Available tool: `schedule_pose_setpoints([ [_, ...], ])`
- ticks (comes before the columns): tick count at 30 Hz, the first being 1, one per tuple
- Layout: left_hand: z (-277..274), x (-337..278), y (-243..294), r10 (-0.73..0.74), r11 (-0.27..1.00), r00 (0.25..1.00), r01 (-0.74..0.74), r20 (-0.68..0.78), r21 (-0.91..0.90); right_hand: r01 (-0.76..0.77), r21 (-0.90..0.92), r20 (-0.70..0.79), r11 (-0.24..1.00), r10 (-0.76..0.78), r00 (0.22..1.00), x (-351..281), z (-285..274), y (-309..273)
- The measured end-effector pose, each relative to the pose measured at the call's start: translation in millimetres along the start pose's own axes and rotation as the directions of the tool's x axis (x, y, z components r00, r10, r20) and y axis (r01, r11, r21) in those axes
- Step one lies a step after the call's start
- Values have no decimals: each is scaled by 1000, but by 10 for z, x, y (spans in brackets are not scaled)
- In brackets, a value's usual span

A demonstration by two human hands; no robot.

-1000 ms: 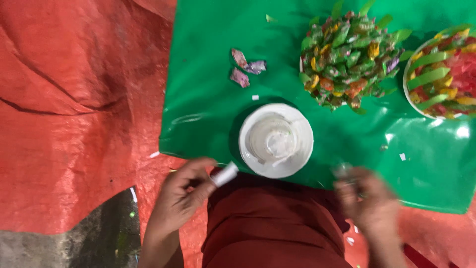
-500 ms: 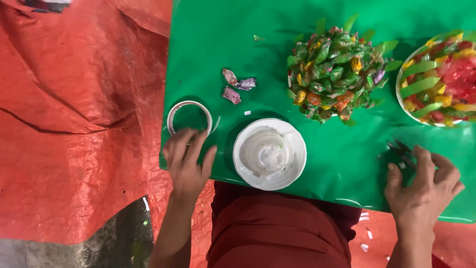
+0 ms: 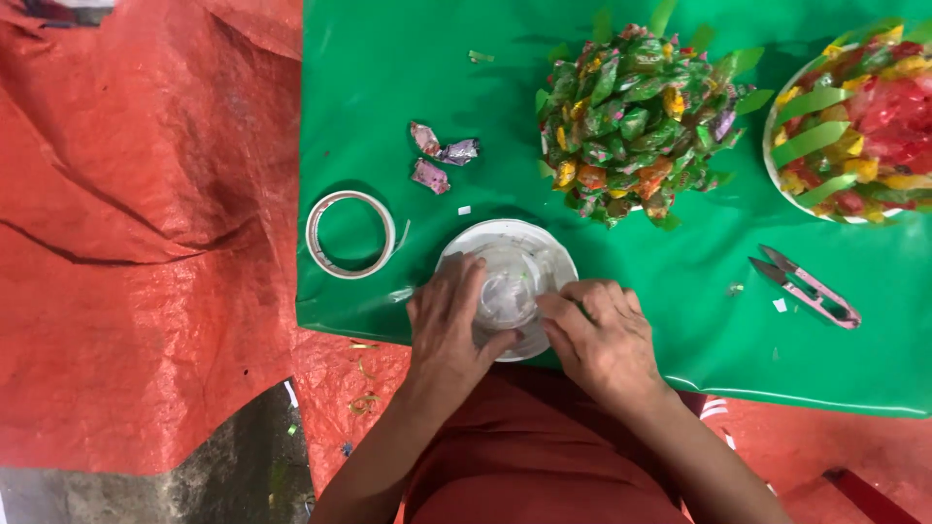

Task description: Applying double-sided tape to a plastic bowl using scissors and a spoon for pressing

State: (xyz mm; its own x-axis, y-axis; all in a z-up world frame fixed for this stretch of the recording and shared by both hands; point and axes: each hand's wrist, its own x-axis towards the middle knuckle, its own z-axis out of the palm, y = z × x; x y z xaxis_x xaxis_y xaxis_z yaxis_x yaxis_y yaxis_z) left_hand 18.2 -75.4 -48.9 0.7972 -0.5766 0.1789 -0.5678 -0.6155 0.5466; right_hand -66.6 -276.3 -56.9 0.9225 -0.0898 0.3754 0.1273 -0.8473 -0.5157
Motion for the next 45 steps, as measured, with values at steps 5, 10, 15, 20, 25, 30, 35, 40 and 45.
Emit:
schedule_pose_setpoints([
  [5,-55,39,-120,2,998,1000,-1,11,-70,10,36,-14,999,-10,1000,41,16,44],
  [10,-204,128,-137,9,997,998,-5,58,-72,12,67,-3,998,-12,1000,84,6,13],
  [15,-441,190,-96,17,976,962,43,271,-214,9,42,-89,999,-6,996,-34,13,19],
  [20,-560,257,53,109,987,938,-63,329,-146,-18,-61,-77,998,13,997,-16,-142,-115],
  [25,-243,212,80,70,994,977,-86,201,69,-10,-61,-78,998,6,997,-14,-42,-86],
  [30,-104,247,165,5,995,998,-11,64,96,-71,-39,-17,997,70,997,43,-2,-50],
  [35,-78,196,76,-21,999,993,18,118,27,-56,-22,-3,998,56,998,76,47,-77],
  [40,-196,233,96,-27,1000,983,26,179,7,-93,-34,-40,995,92,995,-17,5,9],
  [45,-211,221,62,-20,998,979,32,202,-59,-99,-52,4,994,99,995,-84,-29,-10],
])
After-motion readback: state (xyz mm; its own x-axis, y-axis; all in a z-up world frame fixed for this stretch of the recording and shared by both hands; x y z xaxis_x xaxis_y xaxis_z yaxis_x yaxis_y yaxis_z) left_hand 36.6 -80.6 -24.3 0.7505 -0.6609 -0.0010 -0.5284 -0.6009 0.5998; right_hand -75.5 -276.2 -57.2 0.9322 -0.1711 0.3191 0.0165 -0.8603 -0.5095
